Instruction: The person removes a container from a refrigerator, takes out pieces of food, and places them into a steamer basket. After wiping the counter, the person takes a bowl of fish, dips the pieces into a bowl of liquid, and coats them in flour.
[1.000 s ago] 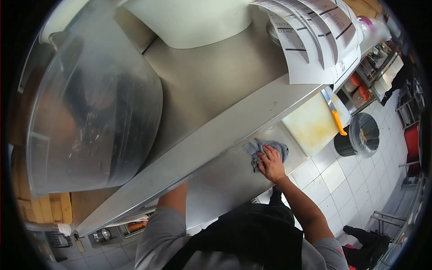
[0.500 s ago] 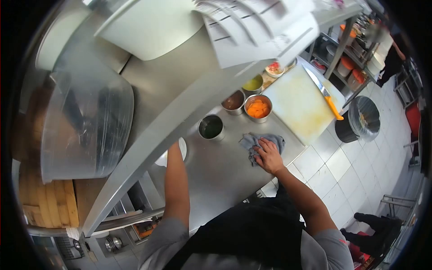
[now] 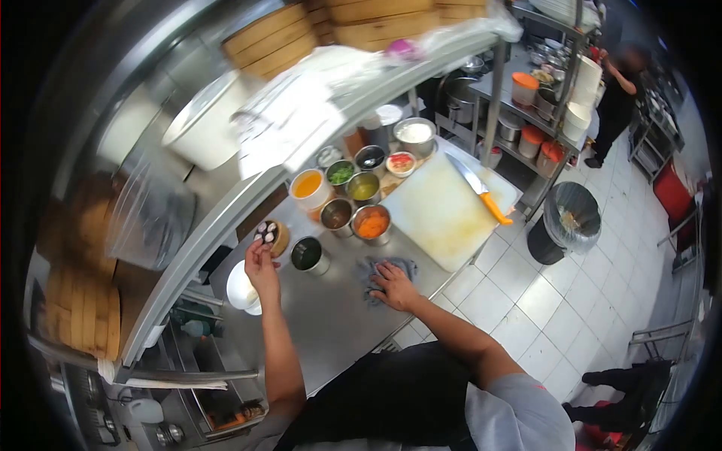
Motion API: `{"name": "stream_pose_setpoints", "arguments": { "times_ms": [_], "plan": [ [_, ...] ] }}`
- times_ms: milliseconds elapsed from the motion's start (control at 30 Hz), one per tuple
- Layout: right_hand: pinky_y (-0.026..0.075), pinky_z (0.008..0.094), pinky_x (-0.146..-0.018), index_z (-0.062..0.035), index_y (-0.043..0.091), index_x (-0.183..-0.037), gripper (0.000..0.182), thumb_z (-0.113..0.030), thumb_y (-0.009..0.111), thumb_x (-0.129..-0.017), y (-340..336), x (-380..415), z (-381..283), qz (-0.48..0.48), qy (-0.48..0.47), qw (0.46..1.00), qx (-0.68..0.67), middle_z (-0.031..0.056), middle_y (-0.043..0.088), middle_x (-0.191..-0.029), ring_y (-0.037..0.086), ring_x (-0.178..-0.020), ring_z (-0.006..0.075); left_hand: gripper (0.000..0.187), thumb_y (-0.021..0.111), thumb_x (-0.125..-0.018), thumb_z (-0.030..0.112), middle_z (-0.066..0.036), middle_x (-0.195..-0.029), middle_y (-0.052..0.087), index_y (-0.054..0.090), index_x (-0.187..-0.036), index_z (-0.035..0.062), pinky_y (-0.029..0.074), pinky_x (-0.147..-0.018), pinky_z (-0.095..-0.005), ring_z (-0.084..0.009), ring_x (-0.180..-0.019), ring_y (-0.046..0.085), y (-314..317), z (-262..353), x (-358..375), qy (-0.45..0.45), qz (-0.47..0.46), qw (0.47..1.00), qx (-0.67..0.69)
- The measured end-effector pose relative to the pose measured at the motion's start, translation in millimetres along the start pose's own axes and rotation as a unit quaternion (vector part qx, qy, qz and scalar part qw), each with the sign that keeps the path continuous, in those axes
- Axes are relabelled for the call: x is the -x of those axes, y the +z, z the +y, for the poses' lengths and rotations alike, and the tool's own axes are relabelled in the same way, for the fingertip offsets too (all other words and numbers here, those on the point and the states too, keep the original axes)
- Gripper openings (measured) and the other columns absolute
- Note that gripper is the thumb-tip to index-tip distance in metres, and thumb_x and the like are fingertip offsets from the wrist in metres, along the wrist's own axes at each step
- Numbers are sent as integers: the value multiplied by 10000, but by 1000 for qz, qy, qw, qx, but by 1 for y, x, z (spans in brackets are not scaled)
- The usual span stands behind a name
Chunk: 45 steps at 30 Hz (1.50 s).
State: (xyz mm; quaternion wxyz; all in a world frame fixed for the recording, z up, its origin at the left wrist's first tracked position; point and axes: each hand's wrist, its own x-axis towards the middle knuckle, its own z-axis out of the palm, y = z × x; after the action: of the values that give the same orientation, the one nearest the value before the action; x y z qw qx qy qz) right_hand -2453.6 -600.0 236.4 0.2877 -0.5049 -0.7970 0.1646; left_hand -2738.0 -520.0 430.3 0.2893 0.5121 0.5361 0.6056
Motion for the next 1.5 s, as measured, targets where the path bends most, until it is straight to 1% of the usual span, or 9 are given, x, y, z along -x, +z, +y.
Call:
{"name": "stream_pose_setpoints", "arguments": {
  "times_ms": [100,200,300,433,500,900,1300,1400,1500],
  "plan": [
    [422,420,-1009,-22,610,-1214,476,-402,537,-938,-90,-29,2,21,203,922,-329,235,593,-1246,566,-1157,373,254,535,-961,104,-72,-949,667,537,-1195,5,484,-574,-222,-105,-756,617,47,56,38,25,-58,998,20],
    [471,332,-928,-5,559,-1252,394,-249,566,-942,-202,-87,60,225,121,852,-457,115,664,-1109,613,-1051,198,249,534,-970,121,-89,-972,669,545,-1189,2,494,-602,-228,-111,-761,623,94,84,75,29,-102,993,58],
    [386,317,-1032,3,415,-1394,585,-306,602,-934,-345,-138,63,385,-4,786,-484,135,478,-1410,468,-1275,207,239,556,-967,129,-91,-974,669,567,-1167,0,500,-626,-232,-119,-787,632,140,94,114,-11,-193,979,65],
    [456,247,-857,28,535,-1196,390,-181,676,-898,-416,-169,60,301,-62,776,-551,105,652,-1082,597,-965,124,236,585,-957,143,-60,-983,669,591,-1157,17,501,-656,-237,-105,-809,630,173,88,182,-87,-343,935,11],
    [475,214,-701,15,605,-996,196,-130,685,-891,-415,-165,46,254,-64,783,-564,50,691,-868,614,-752,76,236,592,-954,148,-48,-990,669,597,-1156,25,499,-664,-238,-100,-816,628,174,83,206,-100,-371,923,8],
    [507,273,-796,-37,614,-1072,253,-209,682,-899,-380,-160,0,159,-35,779,-606,52,686,-1001,644,-889,114,258,592,-955,148,-95,-1003,695,595,-1179,19,513,-689,-275,-148,-889,653,126,56,273,-207,-294,933,-13],
    [517,253,-768,19,598,-1134,317,-160,690,-888,-353,-122,-72,104,-53,821,-558,80,687,-985,642,-875,109,246,647,-919,159,-50,-938,664,631,-1111,7,518,-691,-261,-104,-794,589,78,31,272,-144,-277,945,-94],
    [501,246,-797,37,595,-1123,310,-128,694,-880,-355,-106,-107,112,-77,823,-552,81,685,-984,633,-880,103,242,649,-910,153,-63,-965,663,637,-1099,3,520,-706,-278,-136,-841,612,58,16,262,-173,-253,950,-60],
    [505,259,-812,47,567,-1146,322,-70,687,-871,-357,-95,-142,116,-69,861,-491,102,678,-1013,632,-899,114,321,660,-885,159,-131,-1076,650,611,-1181,44,521,-810,-340,-240,-962,633,47,-16,242,-61,-252,959,-115]
  ]
}}
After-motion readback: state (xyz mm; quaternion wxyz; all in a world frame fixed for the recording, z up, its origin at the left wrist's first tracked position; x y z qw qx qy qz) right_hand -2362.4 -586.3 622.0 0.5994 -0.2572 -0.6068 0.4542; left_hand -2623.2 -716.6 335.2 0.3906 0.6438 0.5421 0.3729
